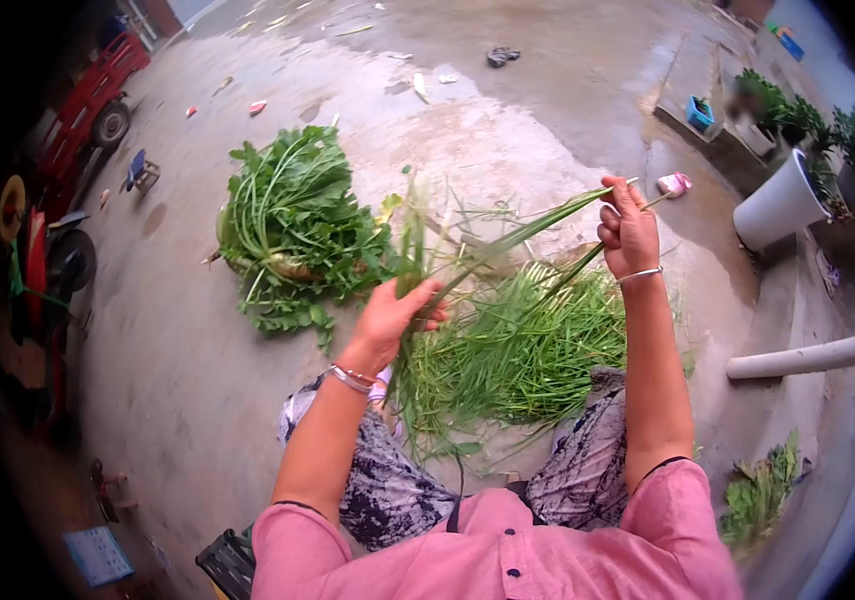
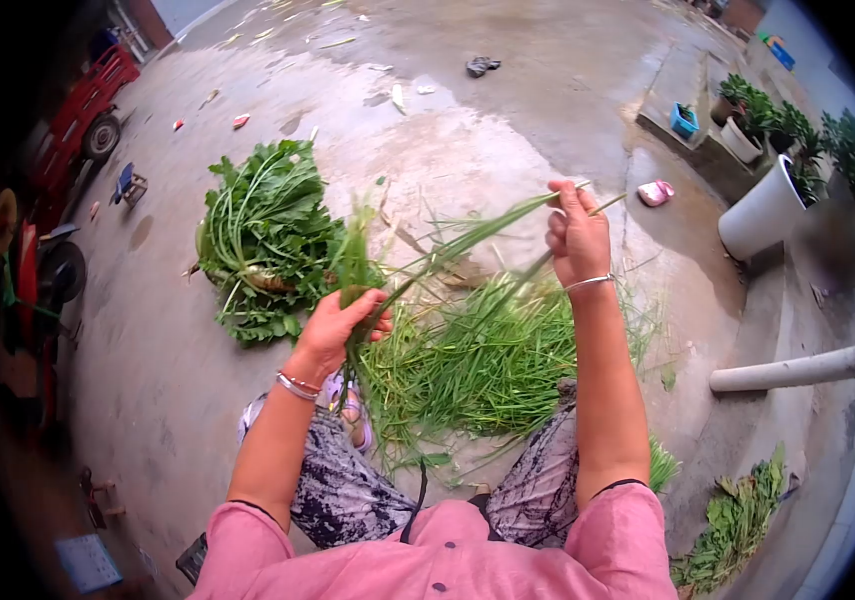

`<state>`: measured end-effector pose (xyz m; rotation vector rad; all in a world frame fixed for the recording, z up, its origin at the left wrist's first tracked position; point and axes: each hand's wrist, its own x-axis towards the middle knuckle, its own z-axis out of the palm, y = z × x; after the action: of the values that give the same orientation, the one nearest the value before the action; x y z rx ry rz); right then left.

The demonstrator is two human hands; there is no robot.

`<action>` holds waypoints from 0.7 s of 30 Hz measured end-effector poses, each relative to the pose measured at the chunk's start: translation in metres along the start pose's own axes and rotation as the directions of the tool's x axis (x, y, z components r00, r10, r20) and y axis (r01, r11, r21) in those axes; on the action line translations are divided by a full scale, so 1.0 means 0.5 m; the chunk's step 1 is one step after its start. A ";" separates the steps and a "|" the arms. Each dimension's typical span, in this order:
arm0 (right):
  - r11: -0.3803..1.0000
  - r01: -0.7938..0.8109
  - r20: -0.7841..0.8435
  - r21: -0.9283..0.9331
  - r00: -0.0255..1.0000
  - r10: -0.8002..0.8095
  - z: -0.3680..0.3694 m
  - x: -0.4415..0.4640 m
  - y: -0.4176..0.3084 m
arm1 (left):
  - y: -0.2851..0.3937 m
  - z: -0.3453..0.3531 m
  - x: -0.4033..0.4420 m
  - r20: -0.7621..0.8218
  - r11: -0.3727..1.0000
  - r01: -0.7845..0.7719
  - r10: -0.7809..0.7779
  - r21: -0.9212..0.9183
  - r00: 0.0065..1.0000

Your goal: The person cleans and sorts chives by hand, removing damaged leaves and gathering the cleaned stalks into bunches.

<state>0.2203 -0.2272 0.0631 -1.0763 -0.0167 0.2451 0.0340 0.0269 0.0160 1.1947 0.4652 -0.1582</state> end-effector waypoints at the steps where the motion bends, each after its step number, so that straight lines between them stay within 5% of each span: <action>1: 1.000 0.025 -0.021 0.013 0.999 -0.025 -0.015 0.003 -0.014 | 0.002 -0.004 -0.003 -0.033 1.000 -0.002 0.001 -0.023 0.999; 13: 0.990 0.106 0.026 0.094 0.994 -0.109 -0.143 0.002 -0.107 | 0.043 -0.176 0.003 -0.451 0.907 -0.332 0.190 -0.259 0.872; 17: 0.998 0.048 0.178 -0.039 0.983 -0.041 -0.138 -0.006 -0.101 | 0.049 -0.187 0.007 -0.480 0.848 -0.395 0.198 -0.354 0.855; 21: 0.971 -0.055 0.342 -0.232 0.930 0.135 -0.055 -0.031 -0.057 | 0.045 -0.109 0.011 -0.244 0.851 -0.332 0.249 -0.406 0.937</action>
<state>0.2142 -0.2670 0.0763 -1.2419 -0.3249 0.5351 0.0325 0.0863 0.0175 0.8158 0.4429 0.3135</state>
